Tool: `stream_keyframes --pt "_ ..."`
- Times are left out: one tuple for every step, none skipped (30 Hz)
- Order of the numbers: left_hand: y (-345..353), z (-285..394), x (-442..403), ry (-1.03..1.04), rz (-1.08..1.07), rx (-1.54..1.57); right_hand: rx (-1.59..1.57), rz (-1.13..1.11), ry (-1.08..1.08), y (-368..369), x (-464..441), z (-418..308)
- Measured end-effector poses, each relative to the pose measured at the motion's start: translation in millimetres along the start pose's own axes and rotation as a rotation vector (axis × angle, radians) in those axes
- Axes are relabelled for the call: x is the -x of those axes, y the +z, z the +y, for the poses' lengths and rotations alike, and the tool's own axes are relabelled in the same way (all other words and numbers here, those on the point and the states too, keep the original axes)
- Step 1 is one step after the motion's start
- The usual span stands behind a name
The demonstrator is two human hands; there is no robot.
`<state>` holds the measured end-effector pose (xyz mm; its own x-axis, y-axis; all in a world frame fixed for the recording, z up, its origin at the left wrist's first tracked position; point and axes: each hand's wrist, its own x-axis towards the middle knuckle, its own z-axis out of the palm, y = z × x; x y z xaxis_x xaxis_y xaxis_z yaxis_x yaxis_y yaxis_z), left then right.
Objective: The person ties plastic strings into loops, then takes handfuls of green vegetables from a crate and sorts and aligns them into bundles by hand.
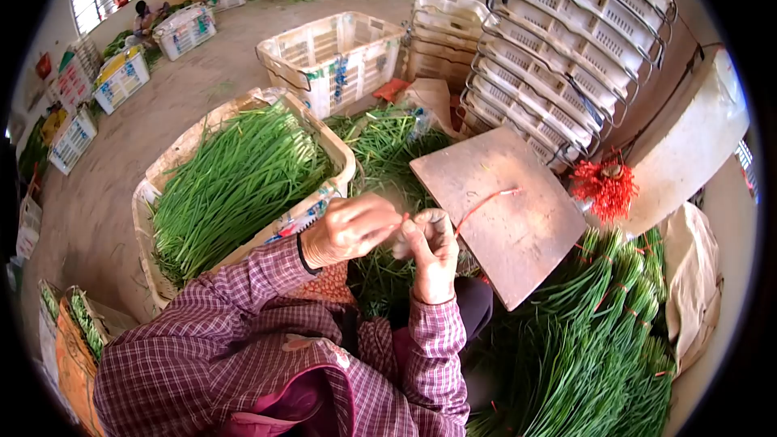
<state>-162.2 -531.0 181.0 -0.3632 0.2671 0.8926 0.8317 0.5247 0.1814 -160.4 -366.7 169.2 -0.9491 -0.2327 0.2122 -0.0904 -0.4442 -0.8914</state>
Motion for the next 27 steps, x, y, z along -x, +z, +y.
stream_keyframes --pt "-1.3 1.6 -2.5 -0.007 0.019 0.002 0.039 0.027 -0.017 2.8 2.2 -0.8" --pt "-2.0 1.8 -2.5 -0.007 0.021 -0.004 0.067 0.052 -0.052 7.7 4.2 -2.3" --pt "-2.4 2.7 -3.0 -0.01 0.018 -0.018 0.094 0.072 -0.088 11.7 5.9 -4.2" --pt "-3.1 3.5 -3.9 -0.015 0.017 -0.019 0.098 0.093 -0.102 13.1 8.0 -5.0" --pt "-3.7 4.1 -4.3 -0.02 0.016 -0.02 0.099 0.097 -0.103 14.1 9.5 -5.5" --pt "-3.7 4.0 -3.8 -0.019 0.016 -0.017 0.167 0.116 -0.109 14.7 10.3 -6.2" --pt "-3.5 3.7 -3.1 -0.044 0.006 0.011 0.236 0.133 -0.116 14.9 10.4 -6.9" --pt "-3.1 3.1 -2.6 -0.069 -0.003 0.036 0.265 0.147 -0.137 14.8 10.7 -6.3" --pt "-1.5 2.4 -1.7 -0.066 0.003 0.03 0.265 0.139 -0.142 14.4 11.5 -6.1" --pt "0.4 2.1 -1.1 -0.058 0.011 0.025 0.303 0.157 -0.138 14.8 12.3 -6.2" --pt "1.8 0.7 -0.8 -0.046 0.024 0.011 0.339 0.165 -0.139 15.8 11.7 -6.3" --pt "4.1 -0.7 -0.1 -0.032 0.024 0.025 0.4 0.15 -0.172 13.6 11.0 -6.5" --pt "3.1 0.4 1.0 -0.07 -0.007 0.041 0.388 0.151 -0.163 14.3 10.5 -7.0" --pt "-0.3 1.1 -1.9 -0.071 -0.019 0.036 0.409 0.14 -0.167 14.2 10.7 -7.4" --pt "-2.6 2.3 -3.9 -0.073 -0.033 0.039 0.433 0.136 -0.17 13.0 10.9 -8.0" --pt "-2.4 2.3 -0.1 -0.121 -0.074 0.051 0.492 0.121 -0.196 11.7 9.6 -7.9" --pt "-2.4 2.0 0.2 -0.125 -0.086 0.067 0.493 0.124 -0.181 11.6 9.3 -8.7" --pt "-2.1 0.9 0.6 -0.119 -0.092 0.076 0.568 0.118 -0.184 9.0 9.2 -9.7" --pt "-2.3 0.1 0.5 -0.112 -0.098 0.087 0.643 0.114 -0.186 6.8 8.4 -11.1" --pt "-3.4 0.8 -0.3 -0.124 -0.121 0.091 0.713 0.108 -0.203 8.4 8.4 -15.1" --pt "-3.0 -1.1 0.4 -0.118 -0.131 0.095 0.714 0.106 -0.212 7.7 7.7 -16.1" --pt "-5.0 -2.1 -0.4 -0.145 -0.17 0.139 0.732 0.083 -0.193 5.9 7.7 -16.8" --pt "-7.4 -2.5 -1.7 -0.173 -0.209 0.183 0.75 0.06 -0.174 3.4 8.1 -17.3" --pt "-9.6 -2.7 -4.0 -0.209 -0.219 0.27 0.706 0.009 -0.101 -2.1 7.7 -16.4" --pt "-11.8 -3.6 -6.5 -0.245 -0.229 0.357 0.709 0.008 -0.105 -4.5 7.7 -17.7" --pt "-13.4 -6.1 -8.2 -0.287 -0.252 0.446 0.53 -0.047 0.01 -6.5 7.8 -18.7" --pt "-16.8 -6.7 -10.7 -0.368 -0.296 0.513 0.349 -0.101 0.123 -8.1 7.7 -20.0"
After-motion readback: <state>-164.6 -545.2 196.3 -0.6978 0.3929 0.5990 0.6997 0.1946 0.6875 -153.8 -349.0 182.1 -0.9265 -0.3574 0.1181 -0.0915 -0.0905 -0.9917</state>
